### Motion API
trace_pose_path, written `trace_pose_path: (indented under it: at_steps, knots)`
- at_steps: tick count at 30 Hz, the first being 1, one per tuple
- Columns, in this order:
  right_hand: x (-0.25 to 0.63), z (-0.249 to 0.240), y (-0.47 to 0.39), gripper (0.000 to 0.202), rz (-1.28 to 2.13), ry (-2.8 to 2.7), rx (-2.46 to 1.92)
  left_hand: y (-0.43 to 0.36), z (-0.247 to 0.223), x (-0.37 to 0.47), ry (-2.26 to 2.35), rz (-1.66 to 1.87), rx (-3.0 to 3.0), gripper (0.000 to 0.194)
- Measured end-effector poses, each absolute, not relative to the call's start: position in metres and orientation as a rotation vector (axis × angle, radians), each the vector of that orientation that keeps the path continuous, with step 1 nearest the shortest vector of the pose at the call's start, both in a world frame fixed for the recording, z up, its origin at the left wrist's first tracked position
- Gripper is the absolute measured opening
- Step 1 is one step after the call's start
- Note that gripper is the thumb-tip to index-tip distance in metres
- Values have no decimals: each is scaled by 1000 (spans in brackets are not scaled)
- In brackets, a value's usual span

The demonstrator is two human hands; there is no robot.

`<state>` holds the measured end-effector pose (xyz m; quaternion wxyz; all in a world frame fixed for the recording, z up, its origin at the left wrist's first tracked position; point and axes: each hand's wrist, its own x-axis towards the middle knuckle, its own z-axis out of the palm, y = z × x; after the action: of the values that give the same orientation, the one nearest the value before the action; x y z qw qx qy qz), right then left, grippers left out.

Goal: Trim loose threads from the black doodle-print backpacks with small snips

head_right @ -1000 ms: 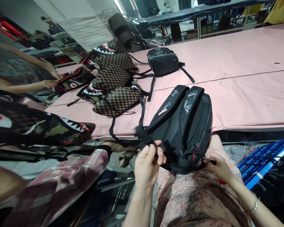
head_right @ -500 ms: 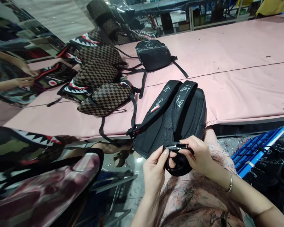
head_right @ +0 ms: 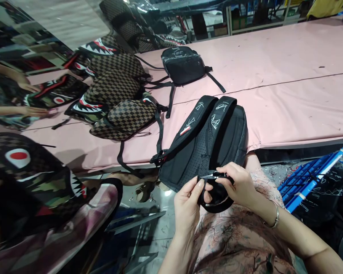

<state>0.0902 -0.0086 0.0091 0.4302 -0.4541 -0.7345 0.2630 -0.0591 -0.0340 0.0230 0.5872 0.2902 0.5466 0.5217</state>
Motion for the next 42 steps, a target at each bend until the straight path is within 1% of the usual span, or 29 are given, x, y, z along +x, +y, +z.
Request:
trace_pose_path:
  at_steps: [3, 5, 7, 10, 12, 14, 17, 19, 21, 24, 27, 30, 34, 39, 42]
  knots:
    - [91, 8, -9, 10, 704, -1767, -1087, -34, 26, -60, 1204, 1231, 641, 18]
    - [91, 7, -9, 11, 809, -1617, -1105, -34, 28, -61, 1061, 1212, 504, 17]
    - [90, 7, -6, 18, 1005, -1422, -1113, -34, 29, -62, 846, 1124, 342, 16]
    - [86, 11, 0, 33, 1400, -1243, -1038, -36, 27, -58, 585, 900, 224, 16]
    - [83, 14, 4, 35, 1553, -1188, -1024, -38, 24, -53, 578, 822, 235, 19]
    - [80, 16, 9, 36, 1565, -1145, -1080, -41, 21, -49, 718, 903, 292, 25]
    - [76, 14, 13, 35, 1528, -1158, -1140, -43, 20, -47, 1030, 1117, 439, 32]
    - [73, 8, 15, 29, 1479, -1191, -1151, -43, 21, -50, 1158, 1141, 501, 32]
    - [73, 3, 14, 23, 1346, -1243, -1181, -42, 22, -53, 1204, 1125, 487, 32]
    - [79, 0, 8, 25, 976, -1430, -1234, -38, 25, -57, 1211, 1143, 405, 35]
    - [92, 0, 2, 15, 542, -1702, -1183, -35, 27, -58, 1217, 1189, 359, 36]
    - [103, -1, 0, 17, 315, -1923, -1087, -34, 28, -58, 1213, 1205, 367, 36]
    - [108, -2, 2, 20, 277, -2075, -1034, -35, 28, -57, 1215, 1228, 406, 33]
    - [109, 1, 6, 18, 381, -2051, -984, -34, 29, -60, 1198, 1188, 420, 32]
    - [108, 2, 6, 19, 374, -2053, -995, -34, 29, -61, 1205, 1164, 430, 33]
